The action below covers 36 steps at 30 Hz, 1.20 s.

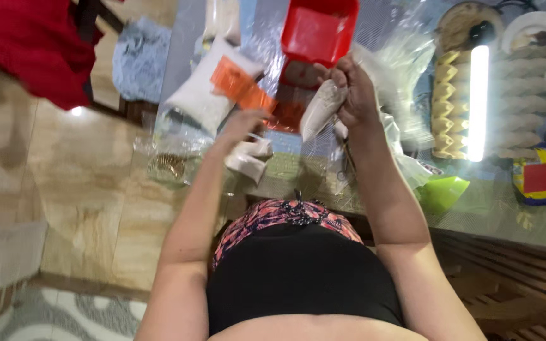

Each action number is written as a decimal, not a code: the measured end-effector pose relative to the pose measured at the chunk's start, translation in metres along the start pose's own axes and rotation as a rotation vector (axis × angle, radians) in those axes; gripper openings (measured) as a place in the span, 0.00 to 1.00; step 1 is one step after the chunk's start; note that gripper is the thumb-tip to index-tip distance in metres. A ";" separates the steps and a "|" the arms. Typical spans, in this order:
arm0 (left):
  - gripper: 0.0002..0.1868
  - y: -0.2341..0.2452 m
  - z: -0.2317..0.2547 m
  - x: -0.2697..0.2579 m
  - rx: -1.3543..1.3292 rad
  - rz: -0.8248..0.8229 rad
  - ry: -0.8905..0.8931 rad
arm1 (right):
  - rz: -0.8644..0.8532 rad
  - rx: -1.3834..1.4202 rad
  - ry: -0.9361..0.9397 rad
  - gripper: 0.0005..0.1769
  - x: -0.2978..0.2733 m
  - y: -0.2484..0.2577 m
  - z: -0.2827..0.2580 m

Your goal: The person scoops a white powder from a red container into small plastic bags using a spoon, then ties each bag shut by hand. The filled bags are placed on the table next to other filled bags.

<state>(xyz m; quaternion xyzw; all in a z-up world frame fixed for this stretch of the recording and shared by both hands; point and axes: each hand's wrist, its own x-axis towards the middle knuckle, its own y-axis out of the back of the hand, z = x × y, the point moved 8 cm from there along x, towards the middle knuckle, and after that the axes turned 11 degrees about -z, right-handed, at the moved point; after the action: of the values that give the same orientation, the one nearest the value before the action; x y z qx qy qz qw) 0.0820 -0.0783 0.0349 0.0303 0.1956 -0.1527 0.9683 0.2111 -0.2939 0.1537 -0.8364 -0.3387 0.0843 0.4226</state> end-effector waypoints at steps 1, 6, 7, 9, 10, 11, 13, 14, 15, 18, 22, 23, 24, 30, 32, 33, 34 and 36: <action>0.22 0.020 -0.025 -0.019 -0.102 0.107 0.128 | -0.028 -0.124 0.035 0.14 -0.002 0.001 -0.001; 0.22 0.022 -0.051 -0.072 -0.312 0.172 0.202 | 0.003 -0.236 -0.095 0.12 0.001 0.005 0.033; 0.22 0.010 -0.034 -0.073 -0.321 0.163 0.080 | -0.016 -0.212 -0.098 0.12 0.003 0.000 0.038; 0.29 -0.006 0.020 -0.076 -0.095 0.291 -0.191 | -0.001 -0.238 -0.128 0.12 0.011 -0.008 0.046; 0.36 -0.017 0.054 -0.084 0.142 0.422 -0.331 | 0.009 -0.251 -0.140 0.13 0.014 -0.016 0.051; 0.46 -0.035 0.077 -0.089 0.286 0.486 -0.367 | 0.053 -0.220 -0.163 0.11 0.015 -0.022 0.057; 0.54 -0.066 0.111 -0.091 0.479 0.579 -0.343 | 0.142 -0.159 -0.202 0.09 0.015 -0.036 0.066; 0.52 -0.073 0.120 -0.089 0.526 0.607 -0.284 | 0.082 -0.150 -0.200 0.10 0.017 -0.052 0.067; 0.50 -0.074 0.126 -0.088 0.572 0.635 -0.225 | 0.023 -0.142 -0.198 0.12 0.020 -0.067 0.066; 0.38 -0.066 0.096 -0.069 0.002 0.387 -0.090 | -0.136 -0.148 -0.231 0.15 0.016 -0.101 0.051; 0.37 -0.104 0.104 -0.060 -1.096 -0.702 -0.430 | -0.346 0.020 -0.274 0.14 0.005 -0.138 0.036; 0.36 -0.103 0.098 -0.056 -1.074 -0.729 -0.353 | -0.271 0.009 -0.285 0.14 0.004 -0.134 0.035; 0.35 -0.105 0.092 -0.053 -1.053 -0.756 -0.274 | -0.191 -0.001 -0.295 0.14 0.002 -0.128 0.034; 0.27 -0.031 0.120 -0.035 -0.277 0.091 -0.614 | -0.041 -0.379 -0.265 0.15 -0.006 -0.071 0.044; 0.19 -0.031 0.128 -0.037 -0.021 0.308 -0.545 | -0.131 -0.379 -0.188 0.16 -0.008 -0.063 0.057; 0.15 -0.031 0.133 -0.040 0.107 0.416 -0.507 | -0.169 -0.352 -0.160 0.15 -0.009 -0.061 0.064; 0.12 -0.031 0.141 -0.042 0.165 0.425 -0.506 | -0.208 -0.324 -0.131 0.17 -0.008 -0.061 0.067; 0.08 -0.033 0.155 -0.047 0.277 0.441 -0.502 | -0.065 -0.229 -0.222 0.10 -0.010 -0.047 0.078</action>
<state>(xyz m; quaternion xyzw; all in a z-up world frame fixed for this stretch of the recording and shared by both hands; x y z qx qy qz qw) 0.0883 -0.1145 0.1963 0.1641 -0.0821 0.0319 0.9825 0.1470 -0.2302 0.1393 -0.8533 -0.4174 0.1233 0.2870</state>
